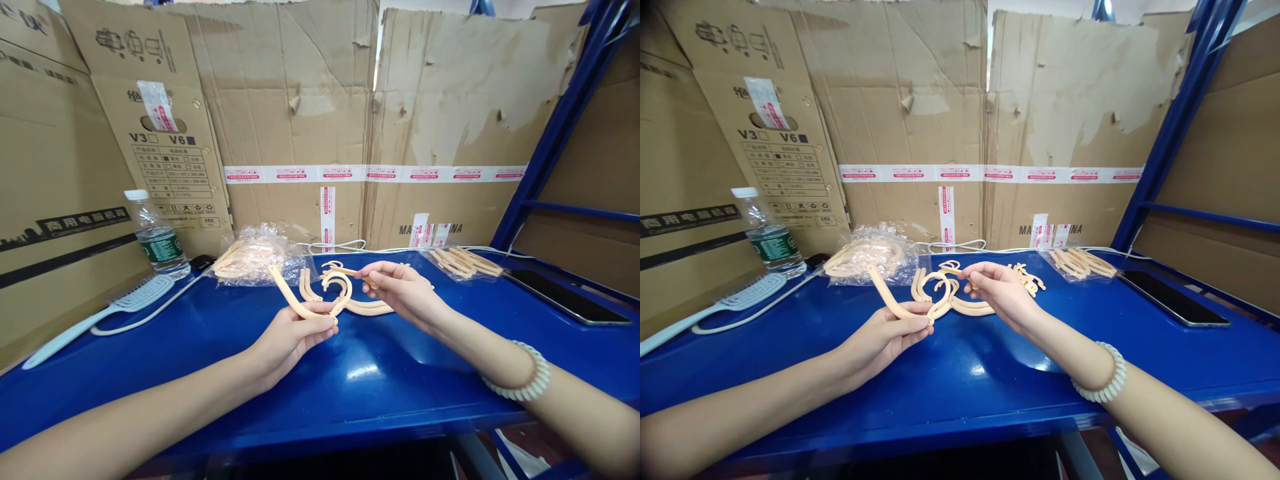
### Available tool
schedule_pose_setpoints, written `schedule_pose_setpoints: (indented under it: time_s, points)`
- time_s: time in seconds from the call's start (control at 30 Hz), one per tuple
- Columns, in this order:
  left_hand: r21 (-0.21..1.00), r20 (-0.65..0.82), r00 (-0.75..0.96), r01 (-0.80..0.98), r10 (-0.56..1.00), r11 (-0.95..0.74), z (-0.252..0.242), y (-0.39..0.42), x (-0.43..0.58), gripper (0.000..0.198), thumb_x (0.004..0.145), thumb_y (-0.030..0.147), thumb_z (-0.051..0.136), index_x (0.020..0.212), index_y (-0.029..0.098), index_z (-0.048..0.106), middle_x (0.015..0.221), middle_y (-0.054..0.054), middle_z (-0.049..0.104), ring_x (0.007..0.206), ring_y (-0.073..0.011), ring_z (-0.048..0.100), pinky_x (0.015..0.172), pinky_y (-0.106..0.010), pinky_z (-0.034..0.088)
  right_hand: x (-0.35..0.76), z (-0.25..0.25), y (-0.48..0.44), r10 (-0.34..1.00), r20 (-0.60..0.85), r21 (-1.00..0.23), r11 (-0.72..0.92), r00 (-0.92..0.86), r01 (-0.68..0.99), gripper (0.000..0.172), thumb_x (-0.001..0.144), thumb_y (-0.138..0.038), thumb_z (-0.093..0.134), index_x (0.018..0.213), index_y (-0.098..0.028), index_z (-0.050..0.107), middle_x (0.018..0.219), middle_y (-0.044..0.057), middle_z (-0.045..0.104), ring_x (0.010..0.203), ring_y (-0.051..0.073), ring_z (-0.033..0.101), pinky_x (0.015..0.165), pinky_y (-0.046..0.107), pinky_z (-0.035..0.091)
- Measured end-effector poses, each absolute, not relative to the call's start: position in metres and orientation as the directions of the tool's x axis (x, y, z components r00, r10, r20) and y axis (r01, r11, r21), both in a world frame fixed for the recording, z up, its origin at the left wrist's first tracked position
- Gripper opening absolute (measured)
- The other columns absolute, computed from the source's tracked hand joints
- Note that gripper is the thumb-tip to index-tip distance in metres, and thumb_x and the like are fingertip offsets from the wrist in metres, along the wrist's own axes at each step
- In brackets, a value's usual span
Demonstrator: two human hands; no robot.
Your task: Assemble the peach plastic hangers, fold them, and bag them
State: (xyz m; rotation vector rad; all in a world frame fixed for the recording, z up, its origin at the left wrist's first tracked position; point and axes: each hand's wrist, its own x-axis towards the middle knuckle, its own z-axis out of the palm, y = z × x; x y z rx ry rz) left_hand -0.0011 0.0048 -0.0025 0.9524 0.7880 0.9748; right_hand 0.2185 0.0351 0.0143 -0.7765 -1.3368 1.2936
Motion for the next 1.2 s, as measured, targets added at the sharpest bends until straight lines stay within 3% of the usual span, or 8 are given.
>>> schedule_pose_setpoints:
  time_s: [0.2,0.37,0.53,0.63,0.77,1.2]
  points:
    - [0.911,-0.121,0.352,-0.332,0.928,0.245,0.000,0.005,0.001,0.027,0.059,0.014,0.086,0.079,0.014,0.068,0.074,-0.001,0.066,0.076,-0.0136,0.067,0.080,-0.023,0.053,0.218,0.007,0.036,0.963,0.141,-0.948,0.064,-0.230,-0.312,0.027,0.070,-0.017,0.075,0.096,-0.018,0.068,0.112,0.007,0.066,0.081,0.013,0.066,0.076,0.029,0.054]
    - [0.919,-0.083,0.349,-0.334,0.933,0.207,0.000,0.004,0.002,0.031,0.057,0.018,0.088,0.076,0.015,0.063,0.074,0.001,0.065,0.075,-0.0122,0.066,0.081,-0.024,0.052,0.217,0.000,0.039,0.956,0.025,-0.917,-0.094,-0.292,-0.389,0.047,0.066,0.000,0.071,0.108,-0.019,0.063,0.095,0.005,0.067,0.079,0.015,0.070,0.087,0.036,0.057]
    - [0.951,-0.064,0.364,-0.261,0.929,0.167,-0.001,0.004,0.000,0.031,0.059,0.019,0.087,0.077,0.015,0.062,0.073,0.000,0.065,0.077,-0.0137,0.065,0.079,-0.027,0.049,0.212,-0.006,0.038,0.917,-0.013,-0.906,-0.180,-0.400,-0.384,0.026,0.072,-0.009,0.073,0.097,-0.013,0.066,0.088,0.006,0.068,0.087,0.016,0.069,0.098,0.035,0.051]
    - [0.959,-0.047,0.365,-0.244,0.930,0.145,-0.002,0.004,0.000,0.031,0.058,0.018,0.086,0.075,0.015,0.061,0.072,0.001,0.064,0.075,-0.0136,0.064,0.076,-0.026,0.048,0.208,-0.007,0.033,0.915,-0.004,-0.936,-0.146,-0.404,-0.321,0.021,0.073,-0.020,0.077,0.092,-0.014,0.068,0.088,0.004,0.068,0.084,0.013,0.066,0.089,0.029,0.054]
    - [0.973,0.019,0.375,-0.222,0.927,0.070,-0.005,0.005,-0.001,0.030,0.057,0.019,0.086,0.074,0.015,0.062,0.072,0.000,0.065,0.073,-0.0139,0.063,0.073,-0.026,0.047,0.201,-0.007,0.026,0.915,0.072,-0.968,-0.031,-0.397,-0.247,0.029,0.068,-0.025,0.082,0.091,-0.016,0.067,0.084,0.001,0.067,0.073,0.010,0.063,0.073,0.024,0.053]
    - [0.985,0.076,0.394,-0.174,0.916,-0.007,-0.010,0.005,0.001,0.018,0.058,0.017,0.084,0.070,0.015,0.070,0.077,-0.003,0.070,0.079,-0.0168,0.062,0.079,-0.028,0.046,0.193,0.000,0.015,0.849,0.229,-0.972,0.222,-0.476,-0.070,0.020,0.072,-0.027,0.077,0.084,-0.016,0.066,0.085,0.004,0.072,0.076,0.015,0.067,0.077,0.031,0.055]
